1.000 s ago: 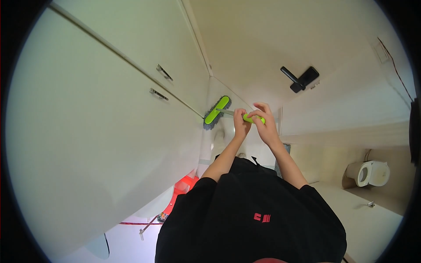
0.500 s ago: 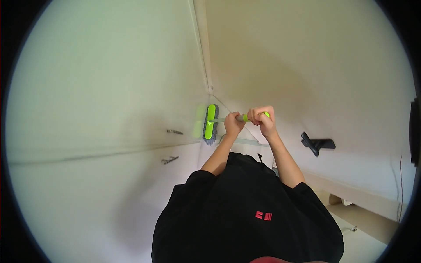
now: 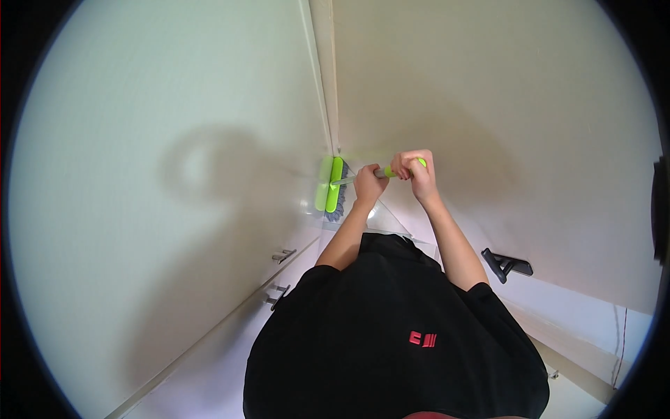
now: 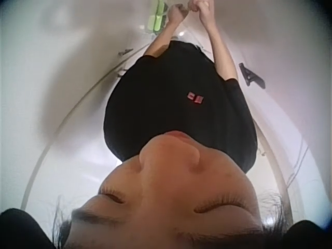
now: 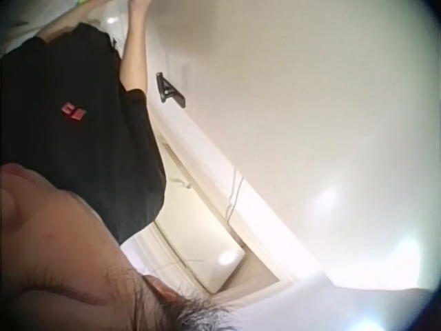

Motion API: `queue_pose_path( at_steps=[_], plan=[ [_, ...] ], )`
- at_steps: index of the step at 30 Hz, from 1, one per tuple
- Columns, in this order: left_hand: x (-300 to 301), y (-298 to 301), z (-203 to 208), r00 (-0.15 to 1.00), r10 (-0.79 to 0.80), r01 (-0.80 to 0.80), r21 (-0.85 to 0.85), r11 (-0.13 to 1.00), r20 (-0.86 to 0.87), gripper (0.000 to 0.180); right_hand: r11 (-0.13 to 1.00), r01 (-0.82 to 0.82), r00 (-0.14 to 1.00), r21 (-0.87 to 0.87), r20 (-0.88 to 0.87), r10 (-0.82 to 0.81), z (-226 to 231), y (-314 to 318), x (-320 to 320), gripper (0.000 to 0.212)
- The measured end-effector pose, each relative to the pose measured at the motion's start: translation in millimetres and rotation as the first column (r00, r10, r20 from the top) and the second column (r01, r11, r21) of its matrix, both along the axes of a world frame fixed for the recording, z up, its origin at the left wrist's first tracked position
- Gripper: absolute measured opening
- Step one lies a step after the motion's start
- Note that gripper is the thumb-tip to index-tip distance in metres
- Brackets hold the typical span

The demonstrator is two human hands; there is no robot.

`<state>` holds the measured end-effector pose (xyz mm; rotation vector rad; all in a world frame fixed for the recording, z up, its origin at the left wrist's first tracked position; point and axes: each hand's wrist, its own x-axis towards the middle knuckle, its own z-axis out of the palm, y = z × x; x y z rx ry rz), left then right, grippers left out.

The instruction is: Mop the tiled and carpeted floor in a bedroom area.

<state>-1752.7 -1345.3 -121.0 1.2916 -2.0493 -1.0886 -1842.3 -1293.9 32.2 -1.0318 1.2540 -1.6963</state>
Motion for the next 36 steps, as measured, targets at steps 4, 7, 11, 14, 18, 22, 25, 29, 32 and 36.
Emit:
queue_pose_path(
  at_steps=[4,7,11,14,18,22,25,29,32,36],
  plan=[
    [3.4,6.0,-3.5,1.0,0.004,-0.004,-0.045,0.999,0.005,0.019,0.997,0.057,0.998,0.053,-0.045,-0.054,-2.5,6.2,6.0,0.03],
    [7.3,22.7,-10.3,1.0,0.0,-0.002,-0.071,0.997,-0.031,0.019,0.997,0.068,0.997,0.046,-0.05,-0.066,-3.4,24.1,11.7,0.031],
    [14.4,54.9,-19.5,0.998,0.03,-0.036,-0.122,0.992,-0.051,0.02,0.994,0.094,0.995,0.05,-0.039,-0.092,-2.1,59.7,24.5,0.031],
    [24.2,85.1,-22.1,0.999,-0.026,0.023,-0.108,0.994,-0.024,0.019,0.991,0.116,0.988,0.072,-0.106,-0.108,-4.6,96.9,35.4,0.03],
    [39.0,136.8,-18.5,0.989,-0.149,0.149,-0.039,0.988,0.016,0.017,0.992,0.111,0.991,0.061,-0.076,-0.107,-11.6,158.8,47.2,0.032],
    [59.6,209.4,-20.6,0.998,-0.054,0.054,-0.031,0.998,0.013,0.018,0.998,-0.001,1.0,0.057,-0.006,0.001,-2.0,222.8,59.1,0.034],
    [81.1,257.1,-8.9,0.997,0.0,-0.005,0.054,0.999,0.077,0.019,0.991,-0.12,0.993,0.056,0.013,0.12,4.1,258.4,72.2,0.035],
    [121.9,318.8,-7.4,0.989,0.128,-0.132,0.054,0.99,0.07,0.02,0.933,-0.359,0.931,0.025,0.088,0.355,11.1,292.4,92.5,0.037],
    [169.9,363.5,-2.7,0.997,0.054,-0.057,0.055,0.997,0.049,0.022,0.806,-0.592,0.802,-0.003,0.101,0.589,20.9,319.9,119.0,0.039],
    [253.8,442.2,-7.2,0.968,0.252,-0.252,0.054,0.966,0.013,0.022,0.55,-0.835,0.547,-0.002,0.112,0.83,12.1,359.8,189.1,0.039]
  ],
)
